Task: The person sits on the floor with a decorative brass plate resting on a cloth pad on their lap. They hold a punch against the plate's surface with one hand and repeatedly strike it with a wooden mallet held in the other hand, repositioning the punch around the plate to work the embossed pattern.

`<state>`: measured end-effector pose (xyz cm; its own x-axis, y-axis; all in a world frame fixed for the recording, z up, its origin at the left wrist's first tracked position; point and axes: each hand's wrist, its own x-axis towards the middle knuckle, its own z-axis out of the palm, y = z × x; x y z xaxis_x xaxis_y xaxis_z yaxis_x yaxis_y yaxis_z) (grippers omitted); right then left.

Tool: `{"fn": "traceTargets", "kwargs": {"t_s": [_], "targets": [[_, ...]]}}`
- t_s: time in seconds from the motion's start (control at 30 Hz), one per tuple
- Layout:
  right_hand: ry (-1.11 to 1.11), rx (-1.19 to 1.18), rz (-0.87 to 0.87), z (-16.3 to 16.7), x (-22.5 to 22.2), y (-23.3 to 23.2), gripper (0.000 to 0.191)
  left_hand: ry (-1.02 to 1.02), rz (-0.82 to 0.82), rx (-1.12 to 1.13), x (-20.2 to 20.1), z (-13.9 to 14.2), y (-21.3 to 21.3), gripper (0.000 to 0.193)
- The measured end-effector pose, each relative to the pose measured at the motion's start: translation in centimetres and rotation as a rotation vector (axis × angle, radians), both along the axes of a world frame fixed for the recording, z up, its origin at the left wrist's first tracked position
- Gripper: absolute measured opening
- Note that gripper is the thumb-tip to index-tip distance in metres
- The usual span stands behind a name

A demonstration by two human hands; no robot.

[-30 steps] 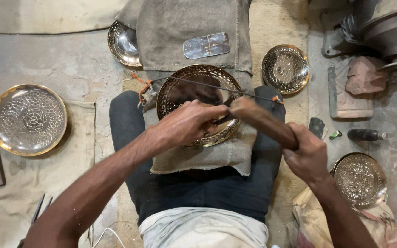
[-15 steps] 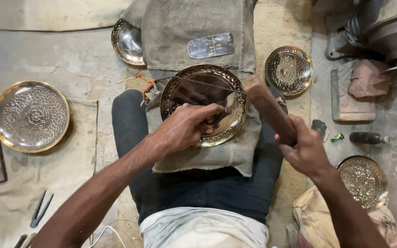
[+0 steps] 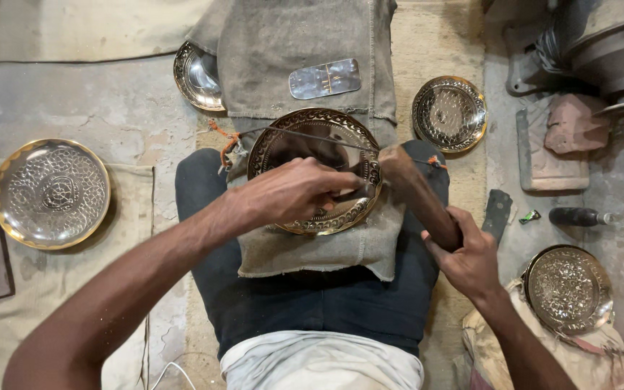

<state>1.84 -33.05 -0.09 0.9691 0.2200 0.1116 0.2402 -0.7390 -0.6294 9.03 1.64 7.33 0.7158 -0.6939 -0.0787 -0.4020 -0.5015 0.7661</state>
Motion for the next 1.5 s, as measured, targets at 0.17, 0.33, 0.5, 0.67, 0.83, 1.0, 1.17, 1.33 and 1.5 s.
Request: {"fn": "traceTargets", "kwargs": {"t_s": [0.17, 0.33, 0.5, 0.67, 0.83, 1.0, 1.17, 1.33, 1.5], "targets": [[-0.107, 0.131, -0.012, -2.1, -1.1, -0.6, 0.051, 0.035, -0.076, 0.069, 0.5, 0.2, -0.4, 0.05], [-0.241, 0.048, 0.12, -1.7, -0.1, -1.1, 0.049, -0.022, -0.058, 0.109, 0.0, -0.4, -0.6, 0.04], [-0.036, -0.003, 0.107, 0.7, 1.5, -0.5, 0.052, 0.022, 0.087, 0.099, -1.2, -1.2, -0.2, 0.064], [0.052, -0.054, 0.163, 3.7, 5.0, 1.0, 0.064, -0.045, 0.317, -0.036, -2.8, -2.5, 0.1, 0.048], [0.191, -0.031, 0.209, 7.0, 8.6, 3.1, 0.061, 0.015, 0.594, -0.134, -4.8, -3.9, -0.4, 0.049], [0.126, -0.241, 0.419, 9.5, 11.2, 5.6, 0.056, -0.107, 0.808, -0.215, -6.3, -4.7, -1.2, 0.054], [0.128, -0.639, 0.513, 12.0, 12.3, 8.0, 0.05, -0.08, 0.997, -0.332, -7.8, -5.2, -2.4, 0.052], [0.275, -0.824, 0.537, 14.3, 12.5, 9.8, 0.056, -0.075, 1.165, -0.361, -8.7, -5.7, -3.2, 0.042], [-0.116, -0.827, 0.648, 15.3, 13.2, 10.3, 0.055, -0.062, 1.245, -0.465, -9.1, -5.4, -4.2, 0.033]]}}
